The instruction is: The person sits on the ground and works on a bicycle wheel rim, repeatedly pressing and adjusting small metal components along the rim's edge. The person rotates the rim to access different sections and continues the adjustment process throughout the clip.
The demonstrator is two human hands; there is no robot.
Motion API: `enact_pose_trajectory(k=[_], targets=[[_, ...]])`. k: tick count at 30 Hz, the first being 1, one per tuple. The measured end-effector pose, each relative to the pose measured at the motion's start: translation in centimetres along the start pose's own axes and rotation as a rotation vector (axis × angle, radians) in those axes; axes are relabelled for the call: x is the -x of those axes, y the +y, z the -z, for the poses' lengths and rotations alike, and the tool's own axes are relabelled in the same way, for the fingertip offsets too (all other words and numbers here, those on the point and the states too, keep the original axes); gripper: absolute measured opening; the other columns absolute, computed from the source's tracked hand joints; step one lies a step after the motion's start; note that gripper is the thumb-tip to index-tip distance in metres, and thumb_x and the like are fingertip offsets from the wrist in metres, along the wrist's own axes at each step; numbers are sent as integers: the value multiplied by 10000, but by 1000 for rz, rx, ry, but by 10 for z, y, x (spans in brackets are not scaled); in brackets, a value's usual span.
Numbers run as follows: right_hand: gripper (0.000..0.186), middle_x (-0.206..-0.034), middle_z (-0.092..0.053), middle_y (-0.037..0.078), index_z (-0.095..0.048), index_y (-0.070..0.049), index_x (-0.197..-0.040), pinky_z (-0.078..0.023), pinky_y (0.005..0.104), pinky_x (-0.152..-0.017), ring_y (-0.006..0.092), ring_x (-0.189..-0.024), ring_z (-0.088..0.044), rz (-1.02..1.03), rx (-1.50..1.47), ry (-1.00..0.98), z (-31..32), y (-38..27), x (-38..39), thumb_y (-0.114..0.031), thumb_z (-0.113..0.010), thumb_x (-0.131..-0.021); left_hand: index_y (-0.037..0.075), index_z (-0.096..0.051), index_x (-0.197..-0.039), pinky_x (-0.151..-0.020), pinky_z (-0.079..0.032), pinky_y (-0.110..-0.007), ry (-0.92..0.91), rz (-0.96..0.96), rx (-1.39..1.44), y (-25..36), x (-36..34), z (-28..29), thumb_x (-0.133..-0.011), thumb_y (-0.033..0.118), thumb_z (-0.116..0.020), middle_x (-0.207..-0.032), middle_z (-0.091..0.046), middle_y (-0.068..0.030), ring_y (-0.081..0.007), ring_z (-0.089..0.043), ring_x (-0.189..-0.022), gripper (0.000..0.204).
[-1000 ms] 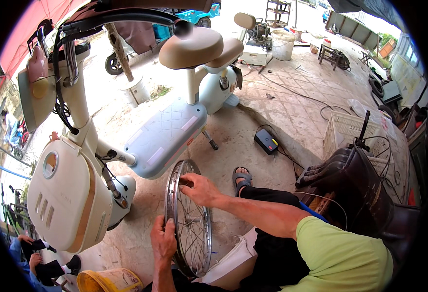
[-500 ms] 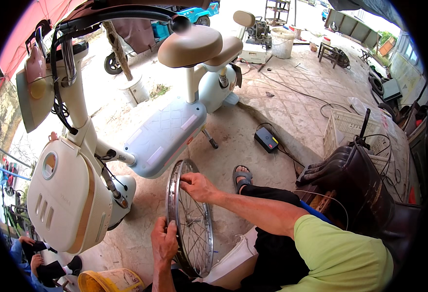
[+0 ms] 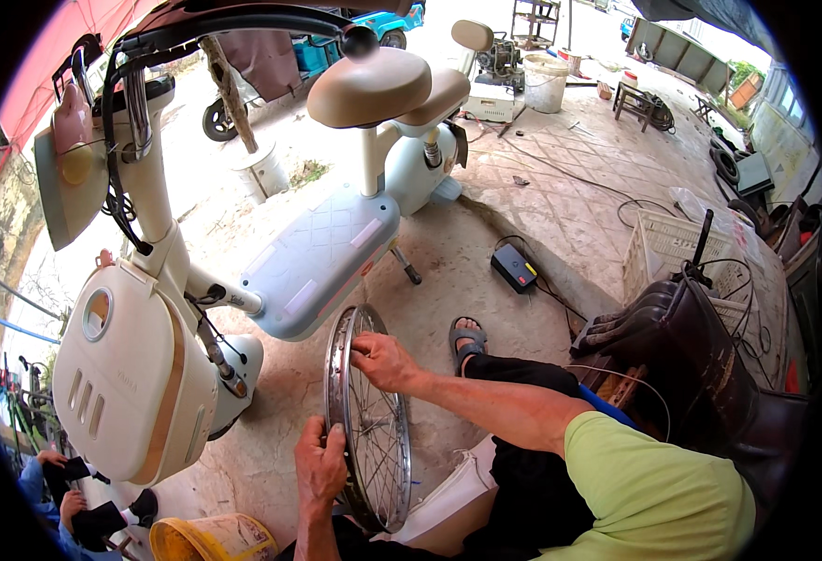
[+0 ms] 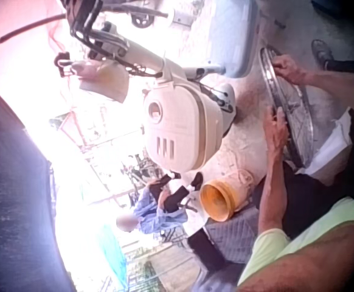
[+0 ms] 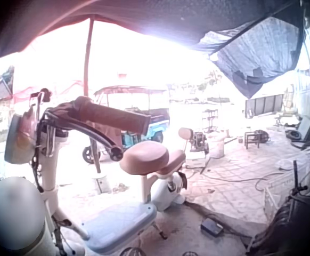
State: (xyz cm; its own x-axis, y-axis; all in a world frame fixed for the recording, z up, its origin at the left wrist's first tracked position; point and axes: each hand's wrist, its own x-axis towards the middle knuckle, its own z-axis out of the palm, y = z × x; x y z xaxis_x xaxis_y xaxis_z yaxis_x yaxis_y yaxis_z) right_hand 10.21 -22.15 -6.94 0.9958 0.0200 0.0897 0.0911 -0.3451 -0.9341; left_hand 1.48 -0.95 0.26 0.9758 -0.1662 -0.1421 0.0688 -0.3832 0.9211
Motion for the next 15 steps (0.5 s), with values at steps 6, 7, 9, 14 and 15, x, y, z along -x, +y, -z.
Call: enact_pose_trajectory(k=[6,7,9,14,15], targets=[[384,-1015,-692,159,-710,-31,-1058,-520,398,-817,320,-922,-673,-41,-2,31,1,-8,4,-388,-576,-1011,-13,-595,-945,-645,-442,-326,-15,3,10,5,1,-1,-982,188,-611,-741,-555,-42,-127,-499,-711,205],[382,-987,-689,151,-706,-28,-1049,-516,391,-801,295,-893,-666,-66,-20,23,1,-12,4,-385,-574,-1014,-13,-595,-944,-644,-442,-327,-17,-3,4,6,1,-1,-982,189,-610,-739,-555,-42,-127,-500,-710,206],[380,-930,-683,134,-697,-23,-1030,-509,378,-771,245,-837,-653,-115,-55,9,3,-20,6,-380,-570,-1020,-12,-596,-942,-642,-442,-329,-22,-15,-8,7,1,0,-982,192,-609,-736,-553,-43,-127,-500,-707,209],[345,-795,-641,62,-678,-18,-1007,-481,343,-696,133,-748,-560,-185,-125,-35,6,-22,7,-342,-564,-1032,-14,-585,-924,-638,-442,-333,-24,-11,-25,10,2,-2,-984,196,-604,-725,-548,-46,-128,-500,-705,219],[334,-776,-633,48,-676,-18,-1006,-477,337,-685,119,-738,-544,-178,-131,-30,5,-21,7,-331,-563,-1033,-15,-583,-920,-638,-441,-333,-23,-7,-27,9,2,-3,-985,196,-603,-723,-547,-47,-127,-500,-704,222]])
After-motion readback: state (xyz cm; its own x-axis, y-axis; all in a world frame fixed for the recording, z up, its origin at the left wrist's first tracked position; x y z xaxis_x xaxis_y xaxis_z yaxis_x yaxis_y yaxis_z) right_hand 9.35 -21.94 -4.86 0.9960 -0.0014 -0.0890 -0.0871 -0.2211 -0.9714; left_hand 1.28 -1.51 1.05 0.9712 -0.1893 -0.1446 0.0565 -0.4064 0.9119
